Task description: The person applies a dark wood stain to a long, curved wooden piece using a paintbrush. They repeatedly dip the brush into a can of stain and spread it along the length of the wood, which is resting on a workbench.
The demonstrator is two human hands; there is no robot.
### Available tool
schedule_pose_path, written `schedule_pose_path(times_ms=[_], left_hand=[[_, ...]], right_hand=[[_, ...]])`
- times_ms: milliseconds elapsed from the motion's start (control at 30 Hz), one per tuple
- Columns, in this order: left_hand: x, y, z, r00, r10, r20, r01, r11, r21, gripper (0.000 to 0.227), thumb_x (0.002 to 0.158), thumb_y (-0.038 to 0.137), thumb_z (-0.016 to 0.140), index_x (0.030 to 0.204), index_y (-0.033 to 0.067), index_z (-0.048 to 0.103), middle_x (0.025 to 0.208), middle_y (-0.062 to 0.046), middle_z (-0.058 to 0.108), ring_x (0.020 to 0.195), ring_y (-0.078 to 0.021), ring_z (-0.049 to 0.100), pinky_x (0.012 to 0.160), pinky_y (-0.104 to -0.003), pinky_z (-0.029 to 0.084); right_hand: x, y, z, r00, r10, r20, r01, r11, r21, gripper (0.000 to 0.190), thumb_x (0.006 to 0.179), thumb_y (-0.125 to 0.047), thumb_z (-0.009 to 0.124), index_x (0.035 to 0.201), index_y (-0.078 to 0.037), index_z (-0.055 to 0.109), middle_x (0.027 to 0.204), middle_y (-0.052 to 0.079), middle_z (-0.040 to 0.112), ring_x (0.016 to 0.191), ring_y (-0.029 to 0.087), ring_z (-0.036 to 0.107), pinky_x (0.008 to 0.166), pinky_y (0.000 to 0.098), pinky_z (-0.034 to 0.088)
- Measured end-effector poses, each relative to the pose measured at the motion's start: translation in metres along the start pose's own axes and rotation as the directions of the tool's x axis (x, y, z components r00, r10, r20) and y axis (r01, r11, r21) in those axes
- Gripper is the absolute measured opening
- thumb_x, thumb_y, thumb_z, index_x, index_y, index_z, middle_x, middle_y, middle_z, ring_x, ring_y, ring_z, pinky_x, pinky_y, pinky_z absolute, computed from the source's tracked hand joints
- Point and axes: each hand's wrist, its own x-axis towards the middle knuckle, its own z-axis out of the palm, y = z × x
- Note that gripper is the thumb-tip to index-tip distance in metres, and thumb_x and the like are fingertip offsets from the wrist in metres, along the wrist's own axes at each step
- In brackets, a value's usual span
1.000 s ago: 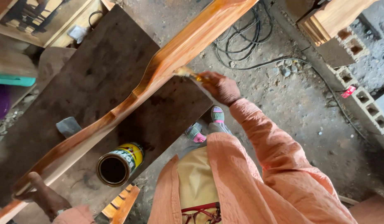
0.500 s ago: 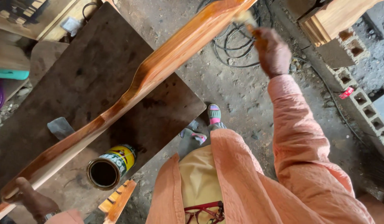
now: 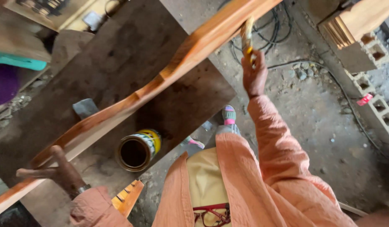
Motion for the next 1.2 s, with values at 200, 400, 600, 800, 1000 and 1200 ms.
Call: schedule_pose_path(times_ms=[200,400,600,800,1000,1200], left_hand=[[-0.012,0.072,-0.018,0.999,0.019,0.05,-0.02,1.0,0.014,0.106,0.112,0.062,0.068,0.162,0.0028,-0.005,0.173,-0.023,-0.001,0.163,-0.0385,0.002,0.132,-0.057,0.01],[-0.015,0.07,-0.025,0.998,0.015,0.055,-0.01,0.997,-0.077,0.098,0.109,0.073,0.041,0.163,0.0043,-0.005,0.175,-0.021,0.0,0.165,-0.0364,0.004,0.133,-0.055,0.007],[-0.024,0.068,-0.03,0.996,0.066,0.057,-0.058,0.989,-0.134,0.093,0.112,0.075,0.035,0.164,0.0095,-0.005,0.176,-0.019,0.0,0.166,-0.0363,0.008,0.136,-0.052,0.021],[-0.034,0.07,-0.032,0.991,0.089,0.096,-0.068,0.977,-0.203,0.077,0.131,0.047,0.049,0.165,0.0231,-0.016,0.177,-0.017,-0.011,0.169,-0.0287,-0.005,0.137,-0.056,0.013],[-0.035,0.075,-0.027,0.993,0.082,0.081,-0.061,0.969,-0.238,0.083,0.127,0.052,0.056,0.164,0.0253,-0.013,0.177,-0.02,-0.006,0.169,-0.0365,0.003,0.134,-0.058,0.025],[-0.046,0.11,-0.035,0.993,-0.023,0.117,0.038,0.991,-0.126,0.088,0.122,0.061,0.052,0.163,0.0208,-0.015,0.177,-0.015,-0.006,0.167,-0.0318,-0.003,0.135,-0.053,0.018]], right_hand=[[-0.129,-0.046,0.073,0.98,0.148,0.134,-0.18,0.943,0.281,0.025,0.101,-0.009,0.066,0.12,-0.022,0.058,0.089,-0.004,0.06,0.073,0.005,0.048,0.059,0.0228,0.041],[-0.203,-0.106,0.086,0.848,-0.271,0.455,0.187,0.957,0.222,0.021,0.099,-0.007,0.065,0.121,-0.007,0.065,0.127,0.007,0.069,0.108,0.025,0.07,0.087,0.0379,0.059],[-0.165,-0.112,0.072,0.689,-0.421,0.59,0.485,0.873,0.056,0.032,0.101,-0.009,0.065,0.132,-0.015,0.065,0.127,0.009,0.073,0.091,0.023,0.076,0.062,0.0375,0.067],[-0.073,-0.108,-0.003,0.78,-0.449,0.435,0.559,0.814,-0.161,0.026,0.107,-0.025,0.066,0.127,-0.012,0.075,0.126,0.007,0.075,0.098,0.022,0.077,0.077,0.035,0.065],[-0.023,-0.05,-0.041,0.952,-0.239,0.189,0.296,0.874,-0.385,0.022,0.102,-0.018,0.075,0.123,-0.012,0.078,0.097,0.01,0.078,0.069,0.019,0.069,0.054,0.0335,0.056],[-0.01,-0.035,-0.027,0.986,0.075,-0.15,-0.036,0.969,0.244,0.033,0.11,-0.026,0.06,0.137,-0.008,0.062,0.118,0.01,0.076,0.089,0.014,0.067,0.075,0.0328,0.059]])
